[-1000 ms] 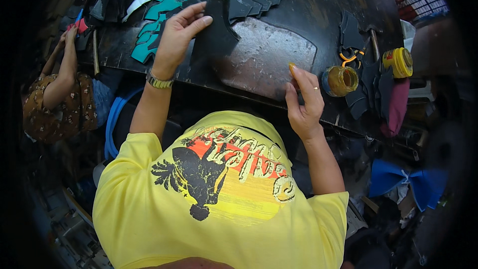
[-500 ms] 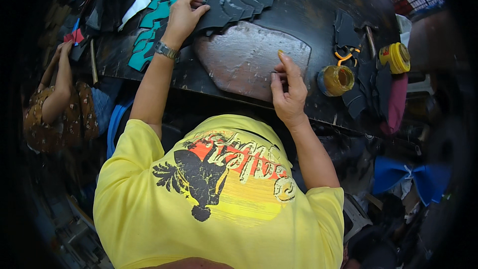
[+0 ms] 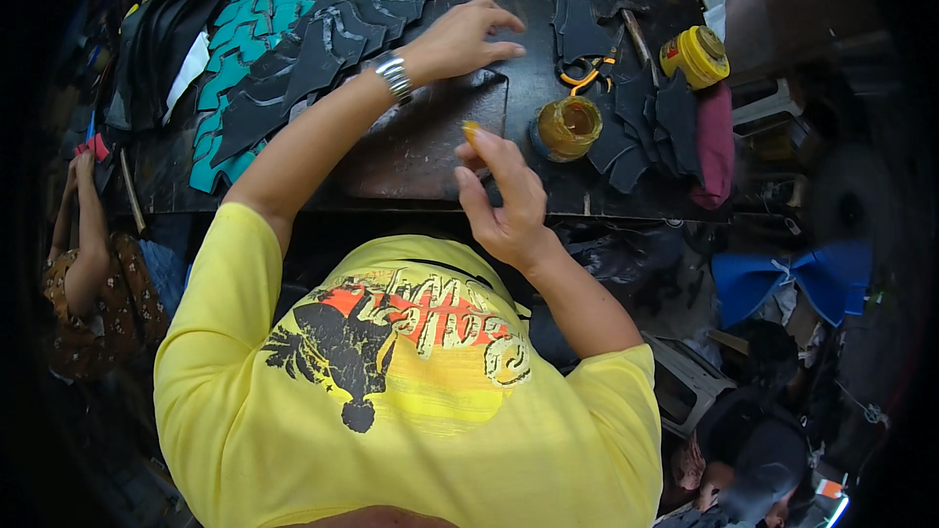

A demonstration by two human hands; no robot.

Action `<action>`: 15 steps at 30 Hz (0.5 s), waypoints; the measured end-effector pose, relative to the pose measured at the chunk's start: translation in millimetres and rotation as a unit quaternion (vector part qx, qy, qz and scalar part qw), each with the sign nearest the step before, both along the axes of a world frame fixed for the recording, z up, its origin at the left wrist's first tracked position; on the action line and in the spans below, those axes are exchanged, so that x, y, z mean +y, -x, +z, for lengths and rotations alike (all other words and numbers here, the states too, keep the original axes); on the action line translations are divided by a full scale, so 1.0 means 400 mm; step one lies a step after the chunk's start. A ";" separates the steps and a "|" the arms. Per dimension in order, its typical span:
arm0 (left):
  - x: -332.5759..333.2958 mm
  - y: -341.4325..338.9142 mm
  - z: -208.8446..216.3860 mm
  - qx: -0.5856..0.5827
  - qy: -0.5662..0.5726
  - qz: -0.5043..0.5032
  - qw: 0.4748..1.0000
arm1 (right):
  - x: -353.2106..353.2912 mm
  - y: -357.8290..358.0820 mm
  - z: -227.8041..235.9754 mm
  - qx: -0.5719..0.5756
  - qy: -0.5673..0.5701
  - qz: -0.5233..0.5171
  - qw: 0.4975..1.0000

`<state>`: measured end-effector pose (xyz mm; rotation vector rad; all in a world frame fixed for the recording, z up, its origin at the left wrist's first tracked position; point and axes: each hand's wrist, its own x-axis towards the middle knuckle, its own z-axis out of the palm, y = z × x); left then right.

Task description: The person repeatedly picks up small black rubber pieces from a table, applies a yellow paste from a jar to the edges using a finger, and places them back on the table. The process is repeated for multiple pieces throughout the clip.

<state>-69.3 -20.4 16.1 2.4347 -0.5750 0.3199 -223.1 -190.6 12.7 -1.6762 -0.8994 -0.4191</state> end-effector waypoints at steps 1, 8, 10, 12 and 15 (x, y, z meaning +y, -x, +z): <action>-0.036 -0.033 -0.005 0.051 0.012 0.020 0.998 | -0.014 0.005 0.012 -0.022 -0.025 -0.013 0.999; -0.255 -0.193 -0.045 0.123 -0.009 0.174 0.977 | -0.115 0.056 0.074 0.050 -0.028 -0.032 0.998; -0.286 -0.205 -0.059 0.081 -0.041 0.190 0.978 | -0.134 0.067 0.082 0.035 0.019 -0.031 0.999; -0.300 -0.218 -0.063 0.081 -0.016 0.208 0.975 | -0.149 0.071 0.087 0.025 0.024 -0.035 0.999; -0.304 -0.234 -0.066 0.128 0.019 0.192 0.973 | -0.169 0.062 0.093 0.031 0.021 -0.064 0.997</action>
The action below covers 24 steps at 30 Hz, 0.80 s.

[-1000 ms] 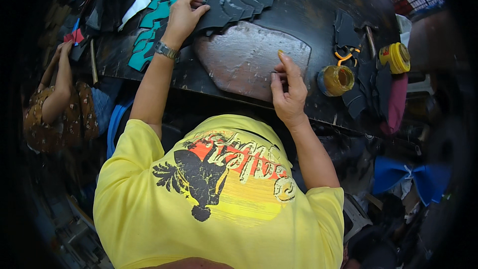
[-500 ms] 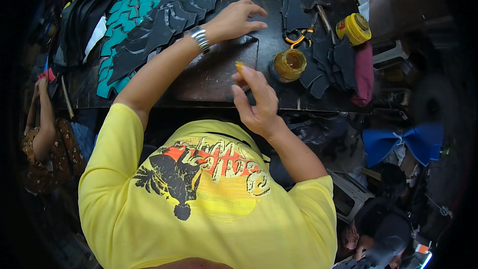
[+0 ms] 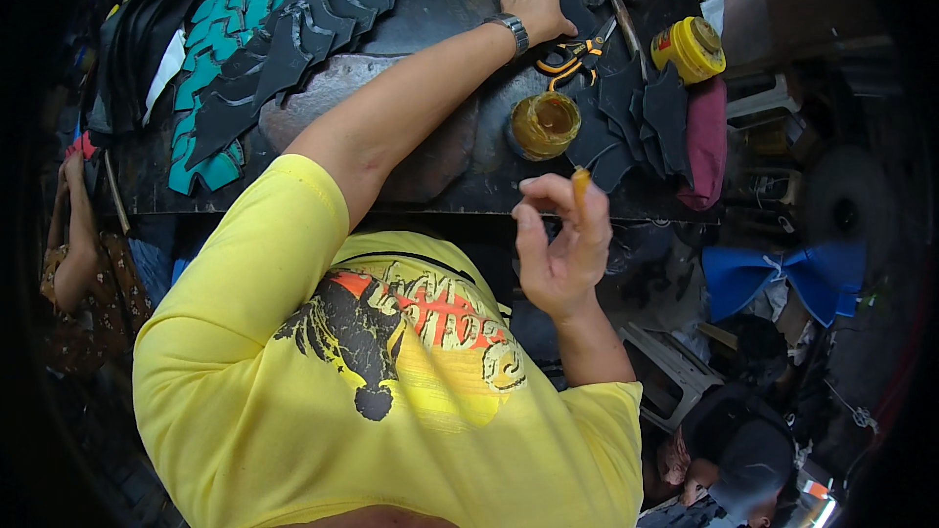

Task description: The person repeatedly picks up small black rubber pieces from a table, applies a yellow paste from a jar to the edges using a finger, and places them back on the table. The process is repeated for multiple pieces throughout the clip.

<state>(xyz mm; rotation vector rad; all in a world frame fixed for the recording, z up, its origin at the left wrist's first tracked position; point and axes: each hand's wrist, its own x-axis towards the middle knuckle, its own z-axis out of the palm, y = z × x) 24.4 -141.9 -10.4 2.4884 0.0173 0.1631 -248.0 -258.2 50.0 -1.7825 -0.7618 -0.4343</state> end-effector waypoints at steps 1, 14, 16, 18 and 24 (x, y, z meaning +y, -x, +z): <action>0.003 -0.005 -0.003 0.005 0.011 -0.013 1.000 | -0.005 -0.007 0.001 0.014 -0.015 -0.023 1.000; 0.383 0.083 -0.003 0.028 0.034 -0.173 0.984 | -0.100 -0.189 0.073 0.049 0.235 -0.107 0.965; 0.385 0.127 0.010 0.011 -0.018 -0.122 0.992 | -0.078 -0.214 0.084 -0.027 0.353 -0.108 0.929; 0.371 0.165 0.024 -0.160 0.030 -0.092 0.982 | -0.048 -0.223 0.085 -0.050 0.441 -0.122 0.888; 0.391 0.274 0.117 -0.019 0.412 -0.145 0.899 | -0.011 -0.245 0.104 -0.003 0.513 -0.109 0.851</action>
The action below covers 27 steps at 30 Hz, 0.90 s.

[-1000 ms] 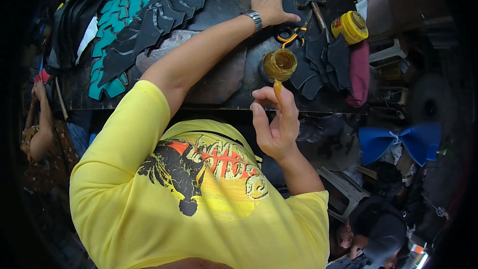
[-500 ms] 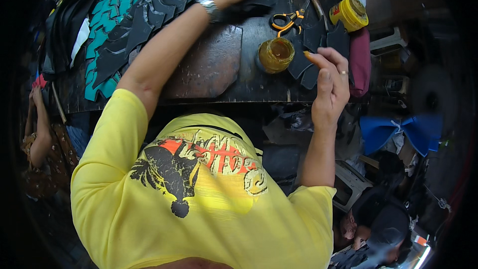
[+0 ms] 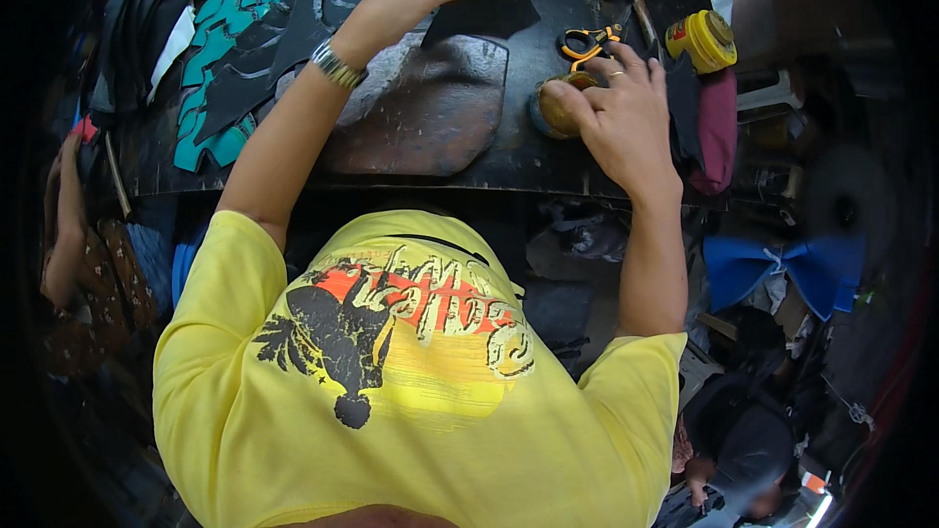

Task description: The person repeatedly picks up small black rubber pieces from a table, applies a yellow paste from a jar to the edges using a finger, and places them back on the table. The process is repeated for multiple pieces throughout the clip.

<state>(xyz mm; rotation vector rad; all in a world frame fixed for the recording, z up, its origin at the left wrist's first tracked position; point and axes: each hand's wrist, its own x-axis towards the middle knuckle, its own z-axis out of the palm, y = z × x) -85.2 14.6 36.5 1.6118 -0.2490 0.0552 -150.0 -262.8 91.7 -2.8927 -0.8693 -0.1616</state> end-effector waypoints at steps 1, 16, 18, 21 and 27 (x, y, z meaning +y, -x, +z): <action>0.012 0.050 0.003 -0.118 -0.092 0.025 0.988 | -0.010 0.010 0.009 -0.047 -0.040 0.008 0.998; -0.099 0.364 -0.058 0.228 0.183 -0.151 0.944 | -0.003 0.194 -0.012 -0.147 -0.102 -0.036 0.983; -0.102 0.375 -0.057 0.230 0.184 -0.153 0.943 | 0.014 0.215 -0.012 -0.050 -0.282 -0.044 0.957; -0.099 0.386 -0.047 0.215 0.164 -0.149 0.951 | 0.045 0.227 -0.024 0.053 -0.437 -0.019 0.898; -0.081 0.398 -0.032 0.186 0.092 -0.162 0.965 | 0.087 0.211 -0.065 0.110 -0.464 0.025 0.879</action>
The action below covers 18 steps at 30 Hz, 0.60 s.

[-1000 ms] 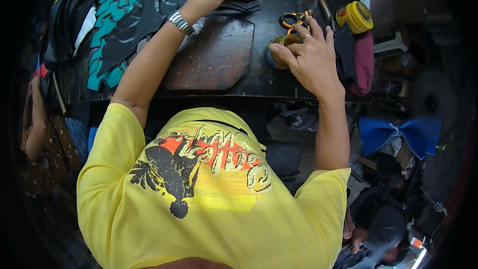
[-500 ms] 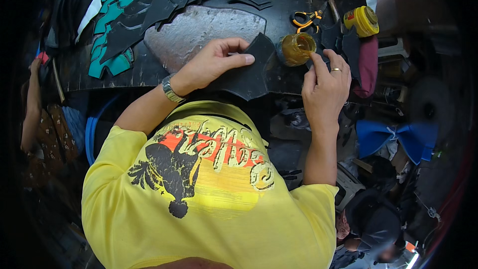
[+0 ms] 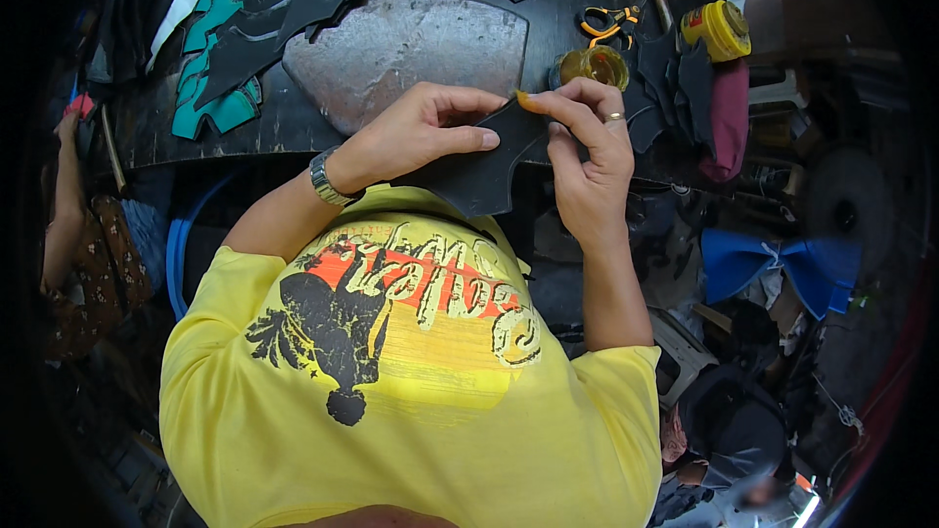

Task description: The person repeatedly picks up small black rubber pieces from a table, applies a yellow paste from a jar to the edges using a finger, and places them back on the table. The process is repeated for multiple pieces throughout the clip.

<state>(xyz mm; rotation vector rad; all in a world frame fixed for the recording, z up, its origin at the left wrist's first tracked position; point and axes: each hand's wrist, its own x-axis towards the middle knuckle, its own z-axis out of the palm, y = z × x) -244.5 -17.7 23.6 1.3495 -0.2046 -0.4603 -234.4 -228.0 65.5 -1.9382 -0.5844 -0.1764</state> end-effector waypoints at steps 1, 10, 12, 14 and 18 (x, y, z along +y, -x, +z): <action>0.000 0.005 0.001 -0.009 -0.005 0.001 1.000 | 0.002 0.000 -0.005 0.015 -0.004 0.005 1.000; 0.006 0.005 0.004 0.022 0.054 -0.033 0.998 | -0.008 0.008 -0.026 0.075 -0.076 0.027 0.994; 0.008 0.004 0.008 0.079 0.116 -0.037 0.989 | -0.014 0.013 -0.032 0.071 -0.096 0.018 0.993; 0.009 0.005 0.013 0.134 0.188 -0.023 0.973 | -0.023 0.022 -0.034 0.057 -0.094 0.000 0.994; 0.014 0.003 0.017 0.174 0.227 -0.010 0.958 | -0.036 0.031 -0.029 0.066 -0.135 -0.020 0.989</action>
